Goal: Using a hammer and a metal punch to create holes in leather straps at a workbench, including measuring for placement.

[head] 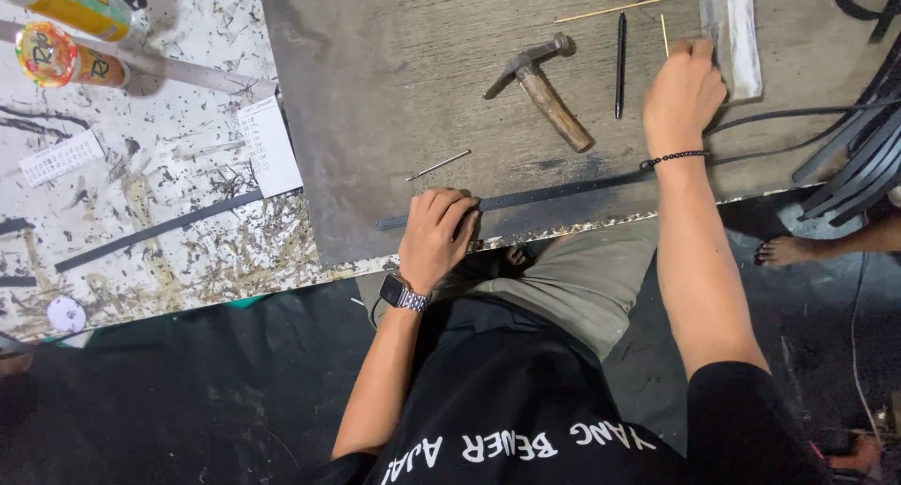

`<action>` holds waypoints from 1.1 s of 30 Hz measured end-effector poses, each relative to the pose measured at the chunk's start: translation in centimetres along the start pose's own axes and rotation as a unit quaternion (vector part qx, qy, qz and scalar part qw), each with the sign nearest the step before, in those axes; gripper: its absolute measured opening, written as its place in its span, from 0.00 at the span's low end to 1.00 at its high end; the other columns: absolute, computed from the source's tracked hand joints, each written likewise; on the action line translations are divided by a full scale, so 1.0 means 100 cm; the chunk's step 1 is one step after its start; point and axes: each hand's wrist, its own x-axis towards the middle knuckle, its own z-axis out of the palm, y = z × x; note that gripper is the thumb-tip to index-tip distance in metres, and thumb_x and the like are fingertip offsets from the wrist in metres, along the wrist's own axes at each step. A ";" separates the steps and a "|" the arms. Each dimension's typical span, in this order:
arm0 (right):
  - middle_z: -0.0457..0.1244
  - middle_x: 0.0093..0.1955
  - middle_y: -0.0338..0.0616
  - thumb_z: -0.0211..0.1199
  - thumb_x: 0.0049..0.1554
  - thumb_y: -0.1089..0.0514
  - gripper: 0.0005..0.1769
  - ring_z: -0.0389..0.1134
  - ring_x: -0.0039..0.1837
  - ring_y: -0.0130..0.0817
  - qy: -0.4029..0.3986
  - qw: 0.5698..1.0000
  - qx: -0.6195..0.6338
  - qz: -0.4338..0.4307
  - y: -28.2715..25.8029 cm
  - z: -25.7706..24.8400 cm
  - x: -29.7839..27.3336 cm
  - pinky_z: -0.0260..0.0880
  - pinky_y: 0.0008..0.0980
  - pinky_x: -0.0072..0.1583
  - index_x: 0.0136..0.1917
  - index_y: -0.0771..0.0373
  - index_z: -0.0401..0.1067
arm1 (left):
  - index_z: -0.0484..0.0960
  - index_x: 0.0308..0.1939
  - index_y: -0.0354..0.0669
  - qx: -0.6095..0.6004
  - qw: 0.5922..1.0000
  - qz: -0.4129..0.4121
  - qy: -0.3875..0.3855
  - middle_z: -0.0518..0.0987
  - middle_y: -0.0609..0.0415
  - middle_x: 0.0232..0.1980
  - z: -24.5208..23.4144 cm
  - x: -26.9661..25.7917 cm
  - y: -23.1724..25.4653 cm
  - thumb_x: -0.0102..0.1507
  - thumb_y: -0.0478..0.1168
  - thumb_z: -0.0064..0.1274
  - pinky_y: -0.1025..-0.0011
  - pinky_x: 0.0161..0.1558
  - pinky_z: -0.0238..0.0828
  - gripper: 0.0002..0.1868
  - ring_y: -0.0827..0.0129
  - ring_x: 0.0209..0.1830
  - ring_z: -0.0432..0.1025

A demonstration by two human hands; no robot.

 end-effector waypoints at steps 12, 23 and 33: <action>0.64 0.30 0.66 0.61 0.56 0.68 0.05 0.70 0.35 0.64 -0.003 0.947 0.320 -0.003 -0.031 -0.078 -0.048 0.67 0.48 0.36 0.40 0.75 0.70 | 0.82 0.46 0.42 0.017 1.000 -0.019 0.012 0.75 0.55 0.40 -0.002 0.003 0.000 0.65 0.36 0.60 0.70 0.46 0.66 0.07 0.62 0.45 0.72; 0.72 0.39 0.42 0.62 0.59 0.66 0.08 0.74 0.38 0.37 0.031 0.789 0.601 -0.124 -0.137 -0.131 -0.162 0.73 0.30 0.41 0.39 0.59 0.71 | 0.81 0.49 0.42 -0.014 0.999 -0.039 -0.007 0.76 0.53 0.42 -0.005 0.002 -0.001 0.66 0.37 0.58 0.68 0.47 0.67 0.08 0.60 0.46 0.72; 0.72 0.39 0.45 0.64 0.58 0.68 0.03 0.75 0.41 0.44 0.091 0.807 0.559 -0.169 -0.167 -0.128 -0.168 0.76 0.34 0.42 0.45 0.62 0.77 | 0.78 0.58 0.40 -0.049 0.996 -0.071 -0.003 0.76 0.49 0.47 -0.001 -0.003 -0.004 0.61 0.33 0.57 0.64 0.52 0.69 0.20 0.55 0.49 0.73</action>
